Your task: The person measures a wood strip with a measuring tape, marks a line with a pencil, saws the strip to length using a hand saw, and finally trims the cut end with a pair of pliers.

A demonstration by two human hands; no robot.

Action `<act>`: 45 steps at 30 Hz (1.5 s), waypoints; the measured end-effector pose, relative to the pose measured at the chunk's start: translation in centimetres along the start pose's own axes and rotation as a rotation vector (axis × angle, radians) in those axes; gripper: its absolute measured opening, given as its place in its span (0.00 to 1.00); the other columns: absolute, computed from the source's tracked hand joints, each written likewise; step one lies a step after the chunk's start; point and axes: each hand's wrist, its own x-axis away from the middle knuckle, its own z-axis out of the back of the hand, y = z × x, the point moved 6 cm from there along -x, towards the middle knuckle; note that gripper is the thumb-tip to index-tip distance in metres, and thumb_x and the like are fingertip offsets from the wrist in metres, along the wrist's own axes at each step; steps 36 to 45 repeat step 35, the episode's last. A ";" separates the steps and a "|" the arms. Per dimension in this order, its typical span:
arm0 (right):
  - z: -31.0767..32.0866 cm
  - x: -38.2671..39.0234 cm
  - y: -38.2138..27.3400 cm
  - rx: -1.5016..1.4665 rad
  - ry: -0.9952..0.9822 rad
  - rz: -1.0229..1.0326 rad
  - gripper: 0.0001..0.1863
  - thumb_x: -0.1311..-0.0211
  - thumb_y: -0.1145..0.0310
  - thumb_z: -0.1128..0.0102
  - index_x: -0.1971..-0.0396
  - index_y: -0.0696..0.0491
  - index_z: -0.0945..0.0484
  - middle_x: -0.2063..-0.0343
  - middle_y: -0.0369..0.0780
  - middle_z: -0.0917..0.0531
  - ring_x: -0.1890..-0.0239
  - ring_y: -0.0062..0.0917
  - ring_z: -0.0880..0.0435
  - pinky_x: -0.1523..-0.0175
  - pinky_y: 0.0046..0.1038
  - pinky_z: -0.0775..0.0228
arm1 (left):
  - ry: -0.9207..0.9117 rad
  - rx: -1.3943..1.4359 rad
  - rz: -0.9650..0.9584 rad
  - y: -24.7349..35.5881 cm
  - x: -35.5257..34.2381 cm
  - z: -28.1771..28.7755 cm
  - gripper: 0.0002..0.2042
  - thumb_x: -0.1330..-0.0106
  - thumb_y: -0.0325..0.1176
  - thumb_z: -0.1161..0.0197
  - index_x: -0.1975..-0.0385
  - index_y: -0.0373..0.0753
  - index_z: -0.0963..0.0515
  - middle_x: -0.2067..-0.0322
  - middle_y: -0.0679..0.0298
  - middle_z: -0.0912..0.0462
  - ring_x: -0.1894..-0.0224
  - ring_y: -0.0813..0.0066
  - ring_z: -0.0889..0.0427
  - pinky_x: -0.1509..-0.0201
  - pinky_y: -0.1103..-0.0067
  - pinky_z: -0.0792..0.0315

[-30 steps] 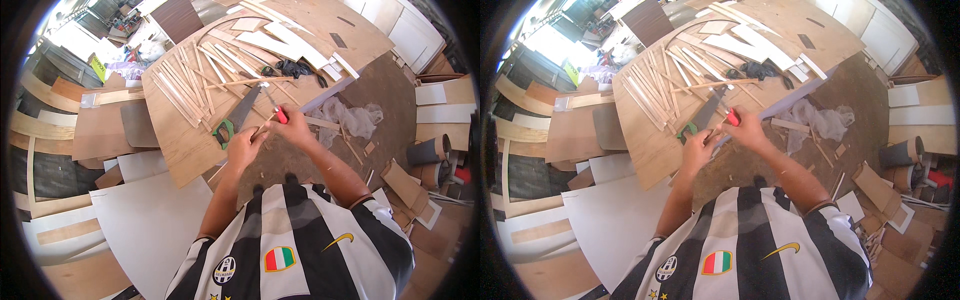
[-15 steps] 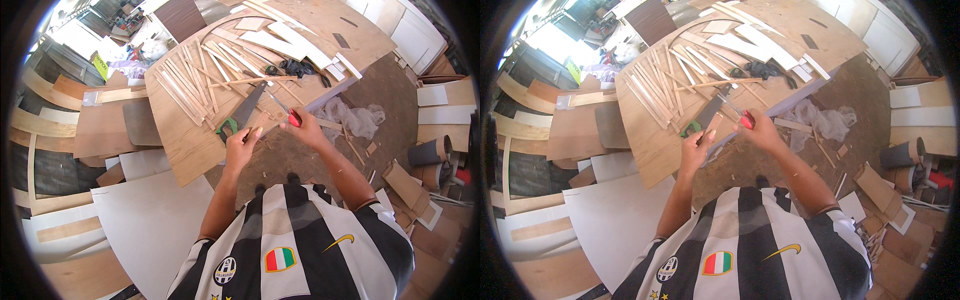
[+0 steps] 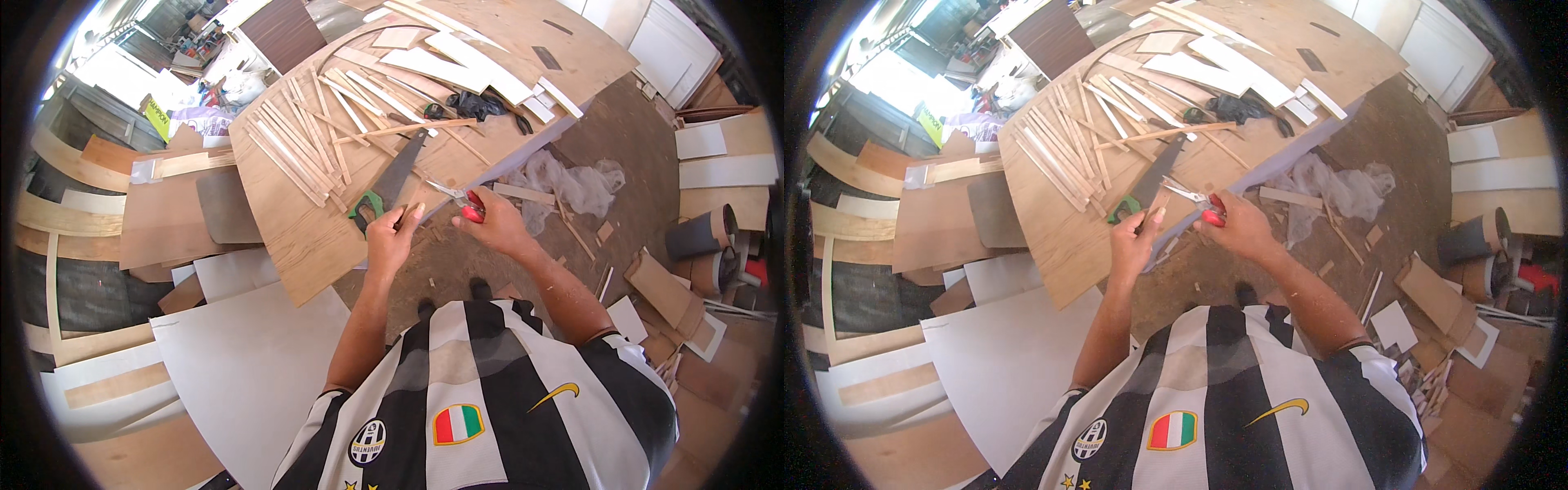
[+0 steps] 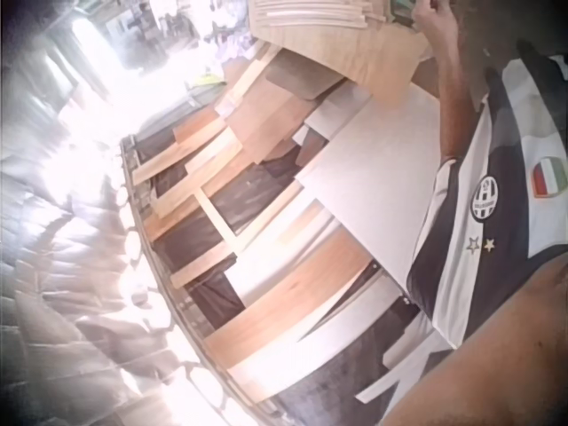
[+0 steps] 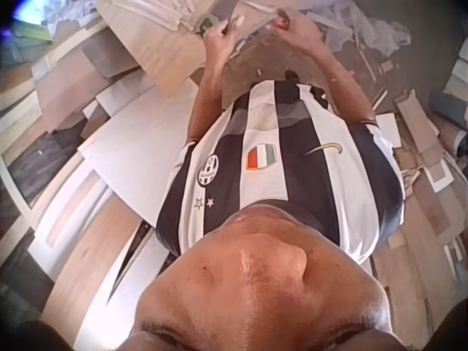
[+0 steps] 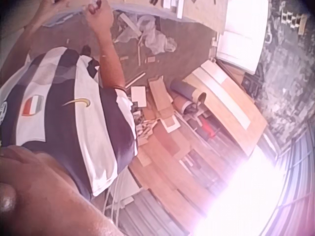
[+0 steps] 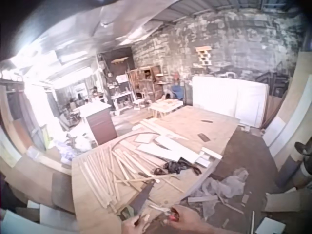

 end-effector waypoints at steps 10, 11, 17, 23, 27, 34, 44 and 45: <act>1.2 1.5 -0.1 0.174 0.070 0.029 0.30 0.44 0.51 0.23 0.48 0.54 0.22 0.58 0.47 0.13 0.54 0.46 0.13 0.51 0.45 0.22 | -0.017 -0.126 -0.143 1.0 1.1 -0.6 0.19 0.31 0.39 0.27 0.74 0.29 0.22 0.83 0.56 0.36 0.78 0.73 0.41 0.74 0.72 0.39; 1.1 1.6 -0.1 0.175 0.071 0.026 0.30 0.44 0.51 0.23 0.48 0.54 0.22 0.58 0.47 0.13 0.54 0.46 0.13 0.51 0.45 0.22 | -0.014 -0.128 -0.153 1.0 1.2 -0.7 0.19 0.31 0.40 0.26 0.74 0.29 0.22 0.83 0.55 0.36 0.79 0.72 0.40 0.74 0.71 0.39; 1.0 2.1 0.8 0.202 0.143 0.069 0.26 0.44 0.53 0.23 0.53 0.53 0.21 0.62 0.48 0.12 0.59 0.49 0.13 0.54 0.46 0.22 | -0.015 -0.166 -0.166 1.0 1.7 -1.1 0.18 0.31 0.41 0.27 0.73 0.31 0.20 0.84 0.54 0.32 0.80 0.69 0.38 0.74 0.70 0.38; 0.8 2.1 2.9 0.136 0.183 0.061 0.24 0.44 0.55 0.22 0.55 0.55 0.20 0.71 0.49 0.14 0.65 0.46 0.12 0.59 0.43 0.22 | -0.033 -0.156 -0.138 2.5 2.0 -1.6 0.15 0.30 0.40 0.27 0.68 0.32 0.16 0.84 0.57 0.29 0.80 0.73 0.35 0.74 0.72 0.37; 1.4 2.4 4.4 -0.066 0.091 -0.125 0.29 0.44 0.52 0.22 0.51 0.57 0.21 0.66 0.49 0.14 0.62 0.45 0.13 0.55 0.41 0.22 | -0.009 -0.123 -0.116 2.2 1.9 -1.9 0.14 0.30 0.40 0.28 0.67 0.32 0.15 0.84 0.60 0.29 0.79 0.78 0.35 0.74 0.73 0.37; 1.6 2.7 4.0 0.005 0.035 0.019 0.33 0.43 0.50 0.22 0.46 0.55 0.23 0.60 0.48 0.16 0.58 0.42 0.15 0.52 0.40 0.24 | -0.005 -0.147 -0.148 1.3 1.7 -3.3 0.16 0.29 0.41 0.28 0.67 0.31 0.16 0.83 0.55 0.26 0.80 0.71 0.33 0.74 0.72 0.37; 1.4 2.6 4.1 0.047 0.032 0.007 0.33 0.42 0.48 0.23 0.45 0.54 0.23 0.58 0.49 0.15 0.56 0.41 0.14 0.50 0.41 0.24 | -0.025 -0.199 -0.159 1.1 1.6 -3.4 0.17 0.29 0.42 0.29 0.67 0.31 0.16 0.82 0.53 0.24 0.80 0.69 0.32 0.74 0.71 0.36; 1.4 2.6 4.1 0.047 0.032 0.007 0.33 0.42 0.48 0.23 0.45 0.54 0.23 0.58 0.49 0.15 0.56 0.41 0.14 0.50 0.41 0.24 | -0.025 -0.199 -0.159 1.1 1.6 -3.4 0.17 0.29 0.42 0.29 0.67 0.31 0.16 0.82 0.53 0.24 0.80 0.69 0.32 0.74 0.71 0.36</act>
